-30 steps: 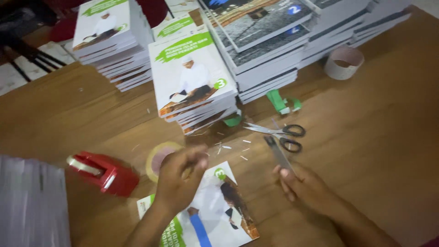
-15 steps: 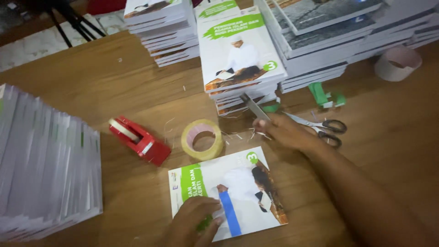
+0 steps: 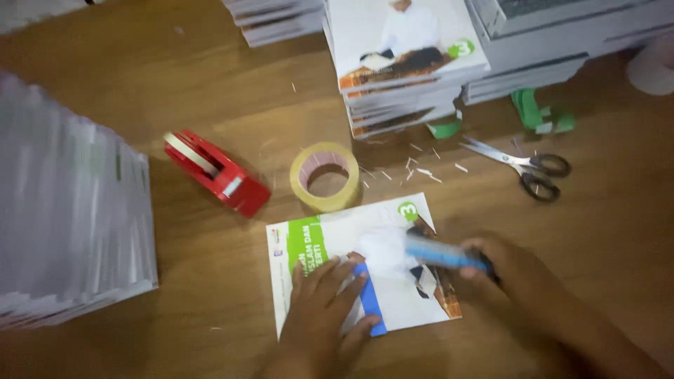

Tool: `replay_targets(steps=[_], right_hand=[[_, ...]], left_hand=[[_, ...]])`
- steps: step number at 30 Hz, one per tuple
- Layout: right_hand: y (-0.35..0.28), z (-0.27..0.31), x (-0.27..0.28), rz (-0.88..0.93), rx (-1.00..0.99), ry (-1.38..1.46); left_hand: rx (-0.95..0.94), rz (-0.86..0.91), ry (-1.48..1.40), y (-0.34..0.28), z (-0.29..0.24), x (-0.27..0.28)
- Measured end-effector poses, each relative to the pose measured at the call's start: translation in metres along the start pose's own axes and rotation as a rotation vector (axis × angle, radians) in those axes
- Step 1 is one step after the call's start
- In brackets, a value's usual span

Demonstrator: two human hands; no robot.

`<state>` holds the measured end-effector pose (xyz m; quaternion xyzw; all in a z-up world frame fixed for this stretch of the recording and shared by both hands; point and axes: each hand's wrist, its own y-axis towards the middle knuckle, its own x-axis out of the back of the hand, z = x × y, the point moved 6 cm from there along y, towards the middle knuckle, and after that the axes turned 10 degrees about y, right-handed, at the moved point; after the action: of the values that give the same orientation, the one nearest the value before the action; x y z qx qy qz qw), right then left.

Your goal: Applying labels and protective tape to the covers of textbooks.

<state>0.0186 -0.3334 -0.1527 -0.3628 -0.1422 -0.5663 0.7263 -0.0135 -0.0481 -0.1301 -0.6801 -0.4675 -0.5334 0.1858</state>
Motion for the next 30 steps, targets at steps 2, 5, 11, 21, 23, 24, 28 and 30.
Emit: replay_targets(steps=[2, 5, 11, 21, 23, 24, 28, 30], right_hand=[[-0.013, -0.014, -0.008, 0.014, -0.008, -0.057], [-0.029, -0.031, -0.019, 0.008, 0.081, -0.066], [-0.045, -0.024, -0.028, 0.096, 0.337, -0.078], [-0.044, -0.011, -0.017, 0.043, 0.452, 0.017], [-0.042, -0.007, -0.014, 0.062, 0.408, 0.043], [-0.041, -0.005, -0.013, 0.087, 0.371, 0.071], [-0.037, -0.012, -0.018, 0.196, 0.152, -0.049], [-0.040, 0.008, -0.009, 0.074, 0.377, 0.117]], left_hand=[[0.001, 0.044, 0.008, -0.001, 0.002, -0.003], [-0.025, 0.045, 0.031, -0.005, -0.001, -0.006], [0.022, 0.068, 0.039, -0.014, -0.010, -0.012], [0.010, 0.103, 0.063, -0.023, -0.008, -0.020], [0.007, 0.083, 0.076, -0.025, -0.008, -0.023], [0.011, 0.062, 0.096, -0.026, -0.007, -0.023], [0.069, 0.205, 0.073, -0.031, -0.001, -0.038], [0.037, 0.112, 0.118, -0.032, -0.002, -0.036]])
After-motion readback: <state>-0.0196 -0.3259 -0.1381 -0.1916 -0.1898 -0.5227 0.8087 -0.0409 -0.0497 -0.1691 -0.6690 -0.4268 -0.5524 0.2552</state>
